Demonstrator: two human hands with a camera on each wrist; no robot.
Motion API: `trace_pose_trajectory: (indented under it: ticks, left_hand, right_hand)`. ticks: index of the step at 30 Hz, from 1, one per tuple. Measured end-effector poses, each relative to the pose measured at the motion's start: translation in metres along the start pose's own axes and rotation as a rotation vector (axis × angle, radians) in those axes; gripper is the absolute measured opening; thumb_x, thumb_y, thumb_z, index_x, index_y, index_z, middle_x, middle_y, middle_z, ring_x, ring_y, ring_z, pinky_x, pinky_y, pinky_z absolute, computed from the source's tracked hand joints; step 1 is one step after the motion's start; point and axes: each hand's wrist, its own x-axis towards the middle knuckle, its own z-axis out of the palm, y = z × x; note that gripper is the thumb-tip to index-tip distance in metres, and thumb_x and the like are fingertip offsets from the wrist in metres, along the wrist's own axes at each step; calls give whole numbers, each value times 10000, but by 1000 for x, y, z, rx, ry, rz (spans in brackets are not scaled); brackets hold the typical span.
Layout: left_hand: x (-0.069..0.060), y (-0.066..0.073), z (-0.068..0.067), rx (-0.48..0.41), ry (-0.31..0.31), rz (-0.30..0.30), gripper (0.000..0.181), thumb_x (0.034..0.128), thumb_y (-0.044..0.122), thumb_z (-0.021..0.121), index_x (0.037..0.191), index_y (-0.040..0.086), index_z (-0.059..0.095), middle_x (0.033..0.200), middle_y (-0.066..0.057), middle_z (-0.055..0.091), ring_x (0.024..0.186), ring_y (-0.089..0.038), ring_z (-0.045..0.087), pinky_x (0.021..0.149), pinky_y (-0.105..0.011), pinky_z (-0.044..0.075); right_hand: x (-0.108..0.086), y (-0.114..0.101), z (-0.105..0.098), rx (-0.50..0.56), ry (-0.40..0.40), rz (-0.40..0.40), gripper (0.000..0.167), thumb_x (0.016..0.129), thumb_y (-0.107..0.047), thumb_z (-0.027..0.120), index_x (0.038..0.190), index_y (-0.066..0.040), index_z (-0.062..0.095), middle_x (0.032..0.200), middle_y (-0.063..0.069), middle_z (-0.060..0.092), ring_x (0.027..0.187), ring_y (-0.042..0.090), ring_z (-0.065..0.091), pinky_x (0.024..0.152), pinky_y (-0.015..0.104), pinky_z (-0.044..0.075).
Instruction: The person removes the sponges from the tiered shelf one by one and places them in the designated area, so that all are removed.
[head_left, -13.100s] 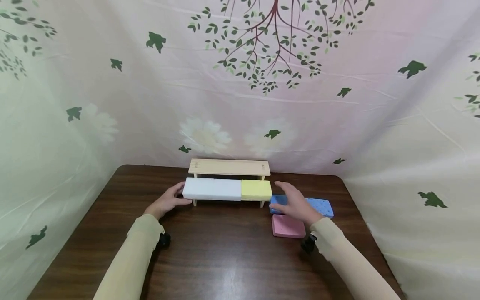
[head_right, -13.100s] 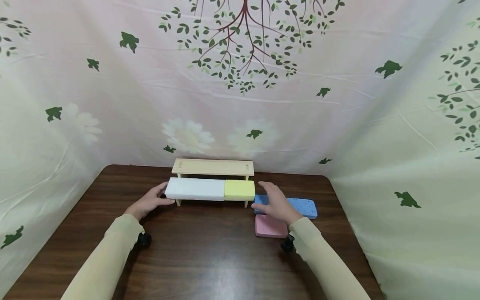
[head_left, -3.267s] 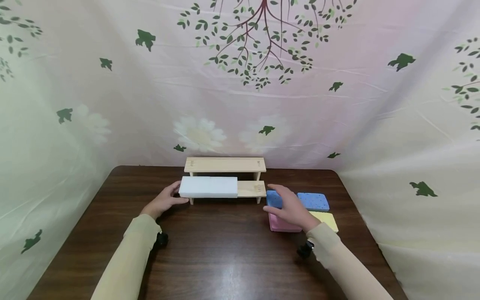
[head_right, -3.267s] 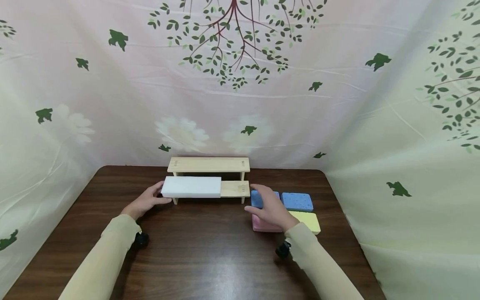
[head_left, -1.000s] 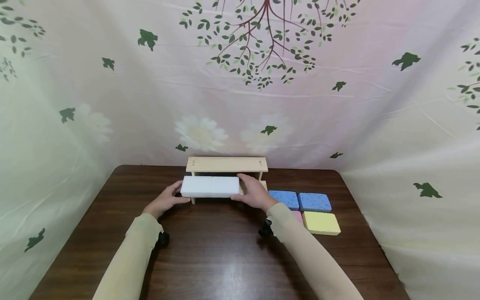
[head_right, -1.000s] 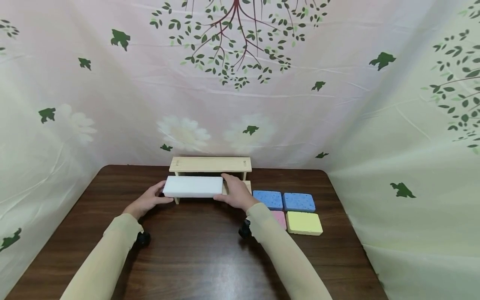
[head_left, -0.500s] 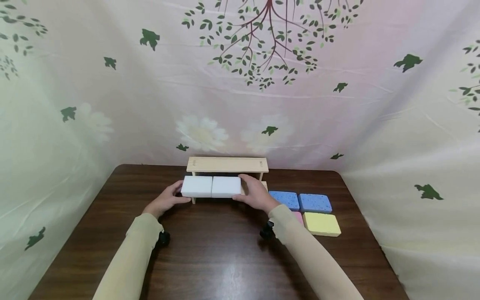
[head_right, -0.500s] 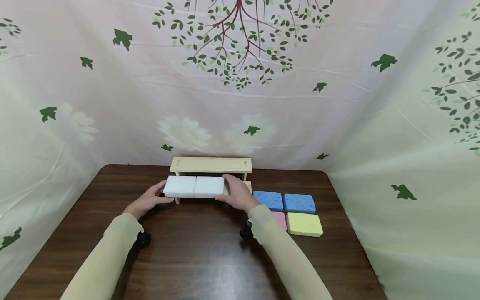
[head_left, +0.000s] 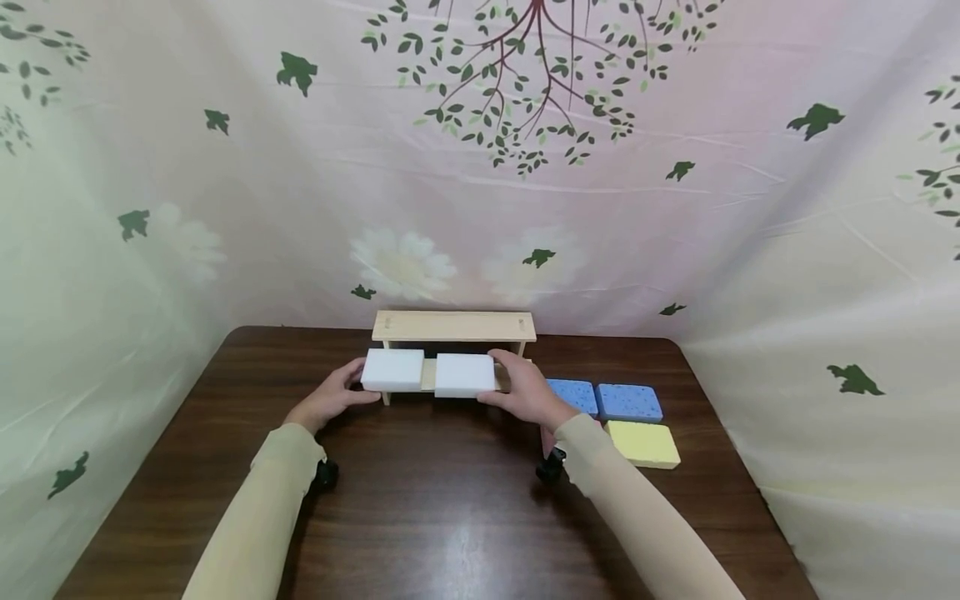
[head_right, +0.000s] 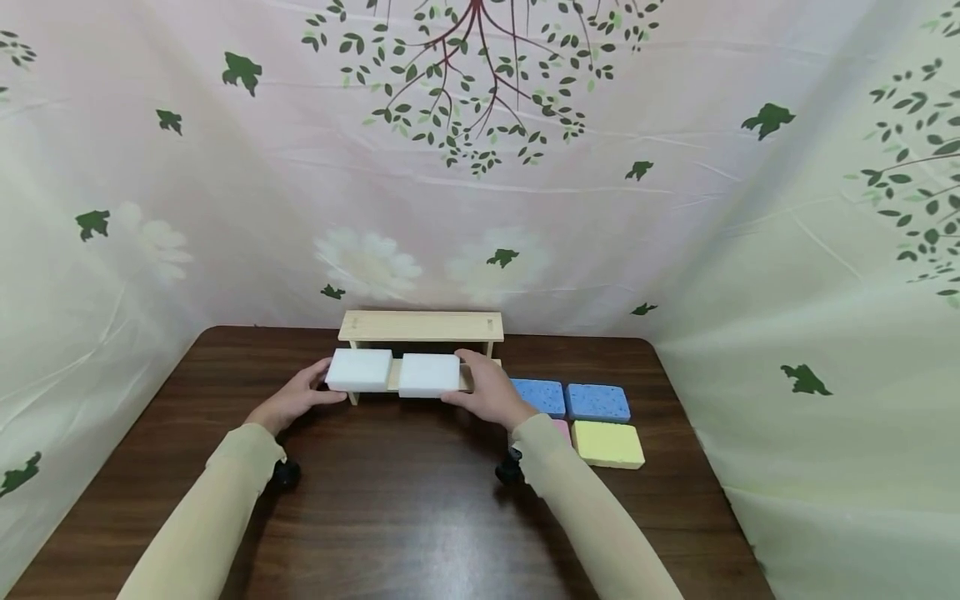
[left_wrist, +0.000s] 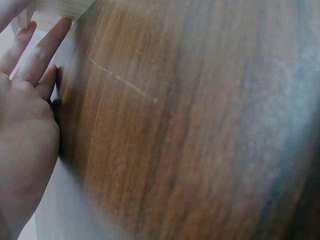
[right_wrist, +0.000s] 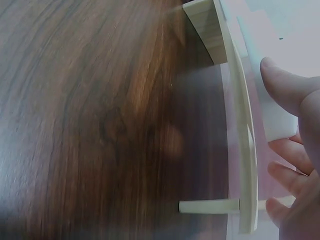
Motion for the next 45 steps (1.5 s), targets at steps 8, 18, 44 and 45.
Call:
trace_pose_trajectory:
  ticks: [8, 18, 44, 45]
  left_hand:
    - [-2, 0, 0, -19, 3, 11, 913, 929, 268, 825, 1657, 121, 293, 1648, -201, 394, 1508, -394, 346, 1220, -664, 226]
    - [-2, 0, 1, -32, 3, 4, 914, 936, 255, 819, 1660, 105, 282, 1642, -215, 401, 1502, -399, 360, 1213, -676, 226]
    - [0, 0, -2, -13, 5, -16, 966, 901, 351, 846, 1661, 147, 286, 1666, -183, 372, 1539, -389, 307, 1227, -674, 199]
    - [0, 0, -2, -12, 5, -15, 967, 902, 351, 845, 1662, 145, 283, 1665, -186, 373, 1538, -391, 307, 1226, -675, 201]
  right_hand:
    - [-14, 5, -9, 19, 8, 16, 851, 894, -406, 855, 1560, -55, 458, 1513, 134, 557, 1377, 319, 538, 1095, 552, 469]
    - [-35, 13, -19, -1, 10, 14, 857, 904, -432, 839, 1573, -72, 444, 1575, 140, 506, 1421, 334, 508, 1105, 566, 463]
    - [-90, 46, -42, 49, 9, 58, 872, 870, -507, 842, 1548, -107, 468, 1526, 107, 547, 1358, 318, 546, 1073, 577, 493]
    - [-92, 46, -42, 50, 12, 52, 874, 870, -497, 845, 1548, -97, 465, 1526, 120, 545, 1356, 335, 548, 1058, 571, 508]
